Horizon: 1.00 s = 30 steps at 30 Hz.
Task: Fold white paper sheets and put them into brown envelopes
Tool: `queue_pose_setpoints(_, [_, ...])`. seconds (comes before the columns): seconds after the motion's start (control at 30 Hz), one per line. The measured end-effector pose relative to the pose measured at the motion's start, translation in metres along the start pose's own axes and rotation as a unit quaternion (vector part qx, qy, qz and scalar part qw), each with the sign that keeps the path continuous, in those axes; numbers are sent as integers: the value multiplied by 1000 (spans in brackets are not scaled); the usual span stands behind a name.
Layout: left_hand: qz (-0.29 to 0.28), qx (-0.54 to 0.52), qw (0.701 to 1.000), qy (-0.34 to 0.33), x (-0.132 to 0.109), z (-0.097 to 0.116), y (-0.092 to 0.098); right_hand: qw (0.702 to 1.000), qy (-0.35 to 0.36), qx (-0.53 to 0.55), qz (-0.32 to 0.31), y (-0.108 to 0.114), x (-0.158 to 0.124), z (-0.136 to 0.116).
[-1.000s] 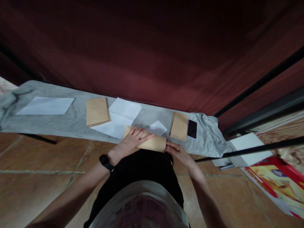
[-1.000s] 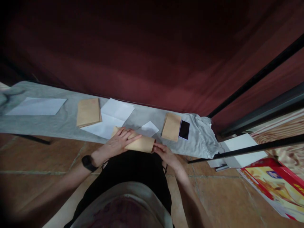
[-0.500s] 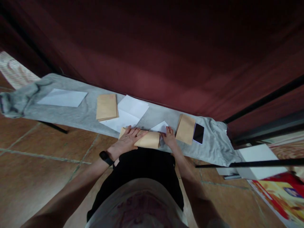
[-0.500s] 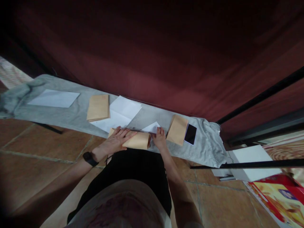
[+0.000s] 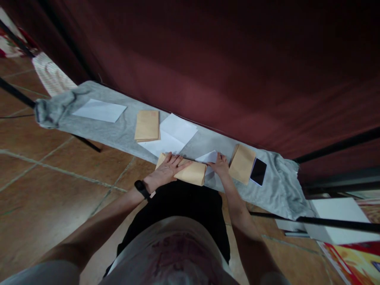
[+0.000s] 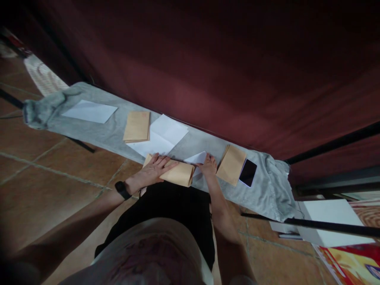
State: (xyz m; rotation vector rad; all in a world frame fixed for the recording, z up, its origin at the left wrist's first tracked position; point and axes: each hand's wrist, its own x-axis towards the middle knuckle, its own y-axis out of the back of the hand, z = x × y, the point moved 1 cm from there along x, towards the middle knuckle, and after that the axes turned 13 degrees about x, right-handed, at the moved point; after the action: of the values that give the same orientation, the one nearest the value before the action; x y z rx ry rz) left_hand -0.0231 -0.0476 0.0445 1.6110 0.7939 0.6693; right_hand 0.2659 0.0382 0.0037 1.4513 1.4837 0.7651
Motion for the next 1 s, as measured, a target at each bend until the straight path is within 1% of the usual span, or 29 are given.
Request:
queue_pose_setpoints(0.13, [-2,-6,1000,1,0,0,-3,1000,0,7,20,5,-1,-2])
queue_pose_setpoints(0.3, [-5,-22,1000,20,-2,0,-10,998,-11,25,60,9,-6,-2])
queue_pose_setpoints(0.4, [3,-40,999,36,-5,2,-16,995,-2,56,85,10,-13,0])
queue_pose_setpoints(0.47, [6,-50,998,49,-7,3,-18,990,9,99,105,10,-20,4])
queue_pose_setpoints(0.57, [4,-67,995,74,-8,5,-20,974,15,172,149,16,-32,13])
queue_pose_setpoints(0.67, [-1,-87,992,93,-7,7,-22,952,5,226,207,30,-45,29])
queue_pose_setpoints(0.73, [0,-94,991,98,-6,8,-24,921,17,294,257,41,-55,40])
queue_pose_setpoints(0.8, [5,-97,990,101,-5,9,-26,889,37,361,279,50,-65,49])
queue_pose_setpoints(0.83, [10,-98,990,102,-5,9,-28,880,46,385,275,53,-70,52])
queue_pose_setpoints(0.9, [19,-100,989,104,-4,10,-29,875,55,411,249,55,-80,57])
queue_pose_setpoints(1.0, [31,-106,989,103,-3,12,-30,892,65,407,189,51,-92,57])
